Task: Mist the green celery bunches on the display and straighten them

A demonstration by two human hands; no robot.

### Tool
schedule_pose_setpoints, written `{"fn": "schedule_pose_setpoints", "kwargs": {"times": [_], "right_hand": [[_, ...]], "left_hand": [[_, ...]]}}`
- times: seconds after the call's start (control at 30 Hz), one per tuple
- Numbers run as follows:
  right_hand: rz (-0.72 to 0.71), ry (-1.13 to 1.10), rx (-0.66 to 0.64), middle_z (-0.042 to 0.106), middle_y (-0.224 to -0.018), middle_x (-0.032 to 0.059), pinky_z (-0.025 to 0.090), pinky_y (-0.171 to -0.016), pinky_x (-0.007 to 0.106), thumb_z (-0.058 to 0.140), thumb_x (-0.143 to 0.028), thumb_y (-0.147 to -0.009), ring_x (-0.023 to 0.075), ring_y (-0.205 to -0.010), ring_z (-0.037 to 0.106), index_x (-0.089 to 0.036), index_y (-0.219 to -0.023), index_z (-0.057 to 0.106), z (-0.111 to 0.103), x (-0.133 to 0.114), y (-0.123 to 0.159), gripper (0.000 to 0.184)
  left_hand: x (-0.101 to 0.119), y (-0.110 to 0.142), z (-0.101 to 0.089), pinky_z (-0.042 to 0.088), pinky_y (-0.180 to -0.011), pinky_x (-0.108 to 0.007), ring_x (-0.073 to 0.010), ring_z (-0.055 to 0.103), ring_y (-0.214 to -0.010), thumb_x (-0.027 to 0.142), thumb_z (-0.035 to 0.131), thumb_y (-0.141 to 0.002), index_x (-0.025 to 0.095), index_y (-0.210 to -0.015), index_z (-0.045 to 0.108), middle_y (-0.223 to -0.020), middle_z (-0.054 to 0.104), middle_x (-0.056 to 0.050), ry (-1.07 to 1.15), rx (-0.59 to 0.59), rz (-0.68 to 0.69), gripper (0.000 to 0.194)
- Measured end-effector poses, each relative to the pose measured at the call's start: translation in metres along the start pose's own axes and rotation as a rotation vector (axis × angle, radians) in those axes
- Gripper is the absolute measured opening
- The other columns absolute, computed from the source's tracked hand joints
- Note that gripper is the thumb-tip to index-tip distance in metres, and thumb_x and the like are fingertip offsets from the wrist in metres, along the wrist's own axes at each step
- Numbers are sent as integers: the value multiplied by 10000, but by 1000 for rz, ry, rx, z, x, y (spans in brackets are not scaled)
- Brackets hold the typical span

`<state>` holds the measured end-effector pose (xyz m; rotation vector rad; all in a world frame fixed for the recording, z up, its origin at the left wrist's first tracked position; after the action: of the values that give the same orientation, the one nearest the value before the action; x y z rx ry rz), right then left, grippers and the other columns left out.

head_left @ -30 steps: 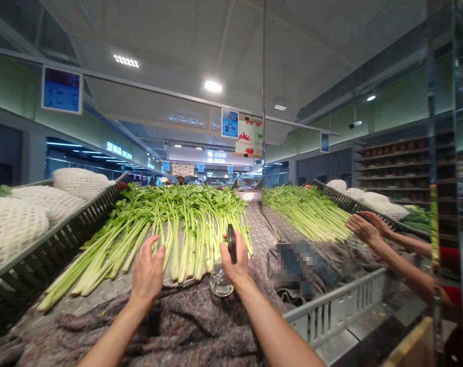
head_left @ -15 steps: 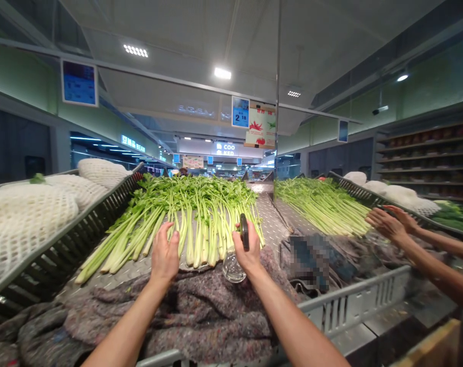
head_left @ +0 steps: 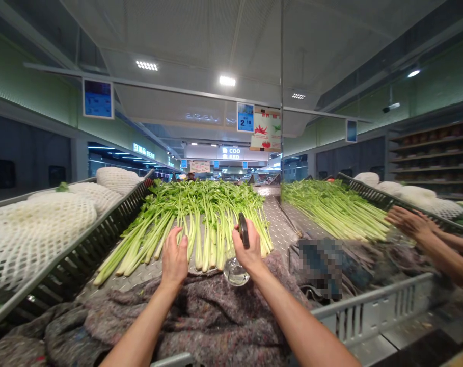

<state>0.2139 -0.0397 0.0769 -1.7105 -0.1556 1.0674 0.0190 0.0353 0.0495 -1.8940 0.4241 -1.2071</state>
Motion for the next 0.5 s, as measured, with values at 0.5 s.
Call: {"fn": "schedule_pose_setpoints", "kwargs": {"times": [0.5], "right_hand": [[6, -18, -30, 584, -798, 16, 407, -650, 256, 470, -249, -688, 143, -694, 527, -173, -924, 511, 22, 6, 18, 251]], "left_hand": [[-1, -4, -1, 293, -974, -423, -245, 404, -1120, 424, 254, -776, 138, -1075, 446, -1153, 472, -124, -3, 19, 4, 456]]}}
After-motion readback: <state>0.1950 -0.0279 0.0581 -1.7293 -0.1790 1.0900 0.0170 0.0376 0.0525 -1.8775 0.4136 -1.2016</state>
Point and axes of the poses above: each hand's wrist, its own y-axis away from the middle knuckle, its own z-axis out of the palm, x = y × z, the point moved 5 cm from there along -y, towards the middle knuckle
